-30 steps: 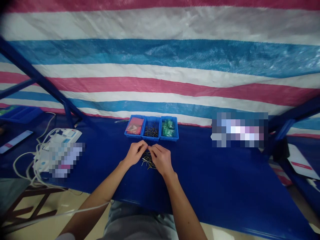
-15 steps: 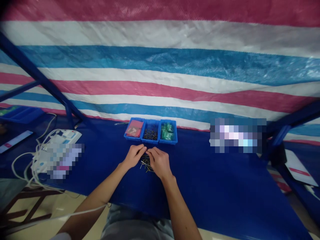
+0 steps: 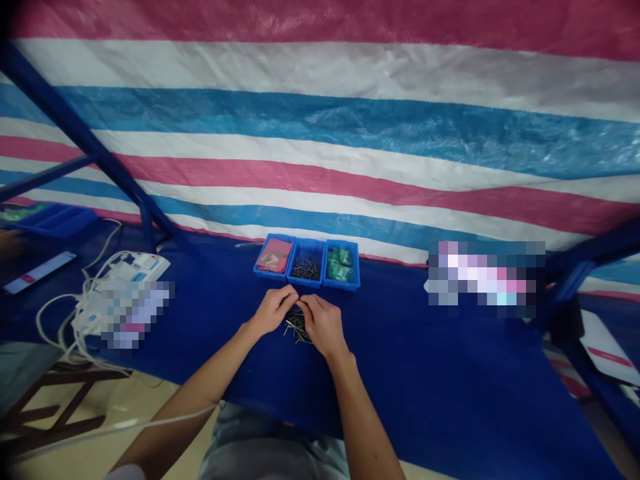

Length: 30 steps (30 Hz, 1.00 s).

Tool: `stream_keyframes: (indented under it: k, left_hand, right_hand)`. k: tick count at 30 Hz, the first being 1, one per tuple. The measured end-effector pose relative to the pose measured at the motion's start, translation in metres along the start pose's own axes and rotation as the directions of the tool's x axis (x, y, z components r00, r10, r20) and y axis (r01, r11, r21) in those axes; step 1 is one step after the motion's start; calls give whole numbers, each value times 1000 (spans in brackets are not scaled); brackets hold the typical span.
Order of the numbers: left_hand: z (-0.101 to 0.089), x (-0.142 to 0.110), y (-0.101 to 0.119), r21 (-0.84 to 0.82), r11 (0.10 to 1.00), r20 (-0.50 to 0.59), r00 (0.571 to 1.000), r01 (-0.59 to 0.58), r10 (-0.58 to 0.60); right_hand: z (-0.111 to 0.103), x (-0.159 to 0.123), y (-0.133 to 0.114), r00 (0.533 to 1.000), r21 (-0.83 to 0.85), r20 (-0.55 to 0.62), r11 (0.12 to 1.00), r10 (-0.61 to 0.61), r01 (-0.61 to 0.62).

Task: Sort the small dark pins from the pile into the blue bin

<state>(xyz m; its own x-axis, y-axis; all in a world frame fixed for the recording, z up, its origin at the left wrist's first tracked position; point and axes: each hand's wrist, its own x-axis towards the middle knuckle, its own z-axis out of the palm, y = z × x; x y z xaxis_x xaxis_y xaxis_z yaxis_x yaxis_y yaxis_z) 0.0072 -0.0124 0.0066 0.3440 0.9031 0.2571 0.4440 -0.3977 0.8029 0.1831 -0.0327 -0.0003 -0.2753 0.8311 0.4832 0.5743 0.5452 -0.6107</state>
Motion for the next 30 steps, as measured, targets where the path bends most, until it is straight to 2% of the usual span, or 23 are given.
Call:
stream_keyframes:
  k: [12,21,30]
  left_hand:
    - [1,1,1,-10,1000,16,1000,15,-15]
    - [1,0,2,3,1000,29,1000,0,0]
    - [1,-1,0,12,1000,19,1000,-4,4]
  right_hand:
    - [2,0,4,994,36,-108,999,9,-6]
    - [3,-1,6,996,35,-91,999,-8,11]
    - [1,-1,3,998,52,-64,998,27,-24]
